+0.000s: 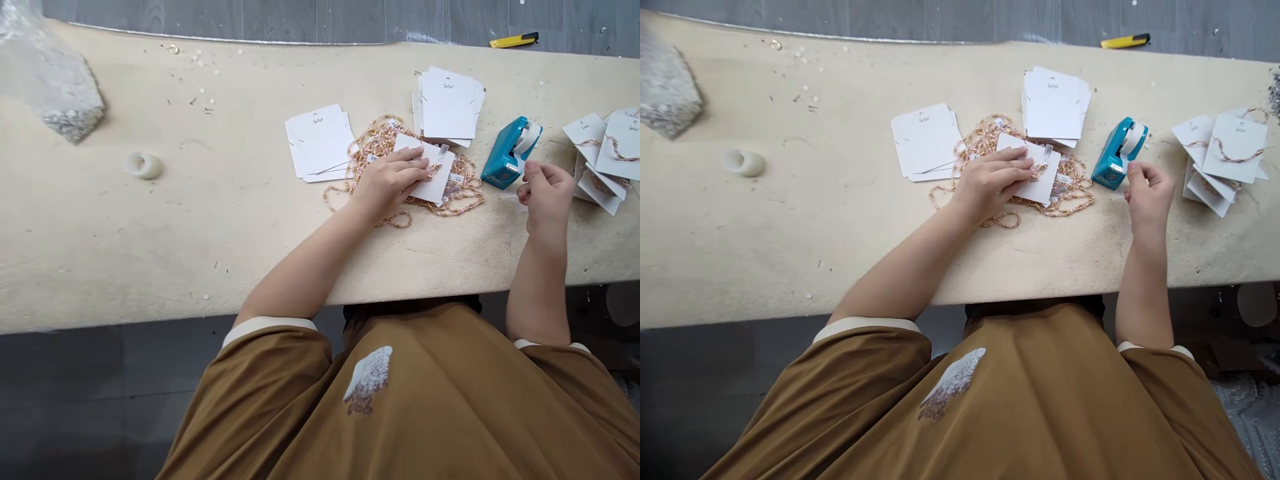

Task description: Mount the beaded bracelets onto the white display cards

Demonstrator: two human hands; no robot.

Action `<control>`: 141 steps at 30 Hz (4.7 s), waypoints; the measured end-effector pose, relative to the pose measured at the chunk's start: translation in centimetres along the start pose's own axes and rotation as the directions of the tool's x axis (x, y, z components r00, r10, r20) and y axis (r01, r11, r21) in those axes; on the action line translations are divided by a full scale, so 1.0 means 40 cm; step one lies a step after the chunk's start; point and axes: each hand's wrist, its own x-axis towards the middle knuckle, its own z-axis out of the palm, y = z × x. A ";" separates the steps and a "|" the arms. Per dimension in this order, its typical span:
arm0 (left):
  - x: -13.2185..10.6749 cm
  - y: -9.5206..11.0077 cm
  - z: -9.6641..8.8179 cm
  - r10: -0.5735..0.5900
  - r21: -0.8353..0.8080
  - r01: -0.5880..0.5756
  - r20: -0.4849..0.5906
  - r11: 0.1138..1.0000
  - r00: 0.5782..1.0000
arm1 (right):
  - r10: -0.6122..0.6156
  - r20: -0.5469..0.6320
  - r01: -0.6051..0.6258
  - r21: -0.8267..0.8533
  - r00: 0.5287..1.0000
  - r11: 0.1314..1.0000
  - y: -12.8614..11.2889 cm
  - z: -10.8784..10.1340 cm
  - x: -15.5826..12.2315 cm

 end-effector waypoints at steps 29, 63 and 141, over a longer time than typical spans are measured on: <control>-0.001 0.002 0.001 -0.039 -0.029 0.039 0.006 0.999 0.999 | -0.280 -0.144 0.314 0.420 0.949 0.851 0.118 0.092 -0.063; 0.003 0.004 -0.003 -0.098 -0.092 0.105 0.075 0.990 0.992 | -0.170 -0.271 0.199 0.084 0.947 0.976 0.163 0.149 -0.086; 0.008 0.007 -0.003 -0.237 -0.196 0.278 0.209 0.940 0.949 | 0.125 0.399 -0.254 0.291 0.908 0.922 -0.066 0.262 -0.206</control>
